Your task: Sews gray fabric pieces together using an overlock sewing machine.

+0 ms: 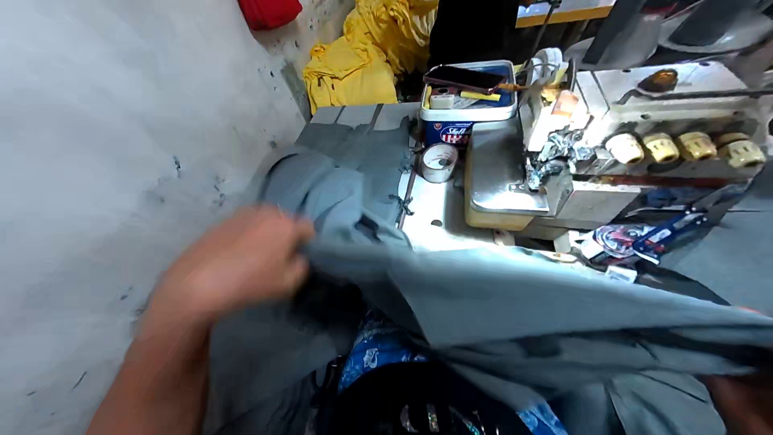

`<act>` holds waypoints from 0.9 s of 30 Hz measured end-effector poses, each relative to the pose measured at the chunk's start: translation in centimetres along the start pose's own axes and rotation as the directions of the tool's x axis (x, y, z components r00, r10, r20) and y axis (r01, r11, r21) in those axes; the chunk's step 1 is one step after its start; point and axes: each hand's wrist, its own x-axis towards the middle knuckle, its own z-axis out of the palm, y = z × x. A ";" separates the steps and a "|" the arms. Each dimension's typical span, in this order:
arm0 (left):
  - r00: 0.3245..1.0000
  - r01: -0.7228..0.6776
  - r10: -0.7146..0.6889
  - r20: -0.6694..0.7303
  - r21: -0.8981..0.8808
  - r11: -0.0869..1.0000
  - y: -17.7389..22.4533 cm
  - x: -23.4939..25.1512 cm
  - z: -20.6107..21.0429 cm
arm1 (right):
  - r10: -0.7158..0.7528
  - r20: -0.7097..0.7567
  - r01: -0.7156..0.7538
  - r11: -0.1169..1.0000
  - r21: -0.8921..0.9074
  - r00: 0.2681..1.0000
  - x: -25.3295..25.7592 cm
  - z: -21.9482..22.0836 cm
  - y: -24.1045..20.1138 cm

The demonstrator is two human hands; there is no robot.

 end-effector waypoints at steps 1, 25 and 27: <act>0.972 -0.182 0.209 0.112 -0.213 0.960 2.6 -2.7 0.8 | 0.072 -0.132 -0.075 0.997 -0.014 0.989 0.4 -0.4 0.6; 0.884 0.467 -0.111 0.454 -0.847 0.253 4.5 -0.4 30.0 | 0.640 0.184 -0.004 0.281 -0.960 0.746 -6.4 0.5 13.8; 0.891 0.452 -0.082 0.446 -0.859 0.240 4.2 -1.1 30.1 | 0.633 0.198 -0.038 0.339 -0.940 0.749 -6.2 -0.5 14.2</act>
